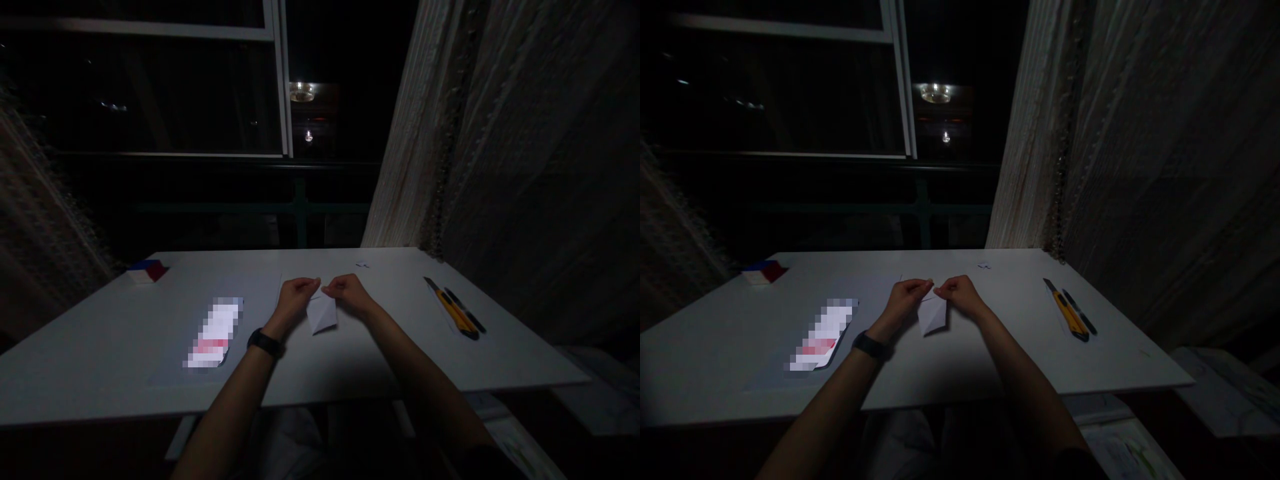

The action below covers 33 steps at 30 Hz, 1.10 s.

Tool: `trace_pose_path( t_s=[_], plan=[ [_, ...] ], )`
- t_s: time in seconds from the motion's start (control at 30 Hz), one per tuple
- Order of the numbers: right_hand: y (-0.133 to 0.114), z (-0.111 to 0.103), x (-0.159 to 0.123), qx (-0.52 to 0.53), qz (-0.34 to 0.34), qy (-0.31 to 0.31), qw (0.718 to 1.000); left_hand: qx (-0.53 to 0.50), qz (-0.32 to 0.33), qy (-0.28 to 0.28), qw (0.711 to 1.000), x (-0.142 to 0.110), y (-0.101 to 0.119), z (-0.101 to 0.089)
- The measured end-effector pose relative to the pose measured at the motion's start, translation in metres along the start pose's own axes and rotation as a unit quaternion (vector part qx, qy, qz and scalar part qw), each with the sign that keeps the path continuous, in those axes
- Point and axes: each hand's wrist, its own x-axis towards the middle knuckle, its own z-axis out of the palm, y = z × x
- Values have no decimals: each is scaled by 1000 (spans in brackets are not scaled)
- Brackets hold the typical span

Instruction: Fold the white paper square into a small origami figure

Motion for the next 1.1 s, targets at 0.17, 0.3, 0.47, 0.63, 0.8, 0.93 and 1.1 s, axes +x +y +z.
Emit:
trace_pose_path(
  t_s=[0.17,0.3,0.47,0.63,0.8,0.93,1.1],
  plan=[
    [-2,4,-3,-24,-11,-30,999,82,16,38,996,1,-3,-2],
    [-4,6,-4,-20,-5,-44,999,109,35,87,990,4,-6,-5],
    [-1,4,-1,9,-7,-17,1000,55,13,87,995,3,0,-3],
    [3,-1,3,33,26,36,998,-44,-51,1,998,-1,1,2],
    [-4,0,-2,110,70,-34,991,-45,-54,78,995,3,-5,0],
    [-5,1,-3,129,93,-30,987,-88,-43,116,988,5,-3,-3],
    [3,-6,5,128,44,94,986,-104,-73,41,991,0,3,-4]
  ],
)
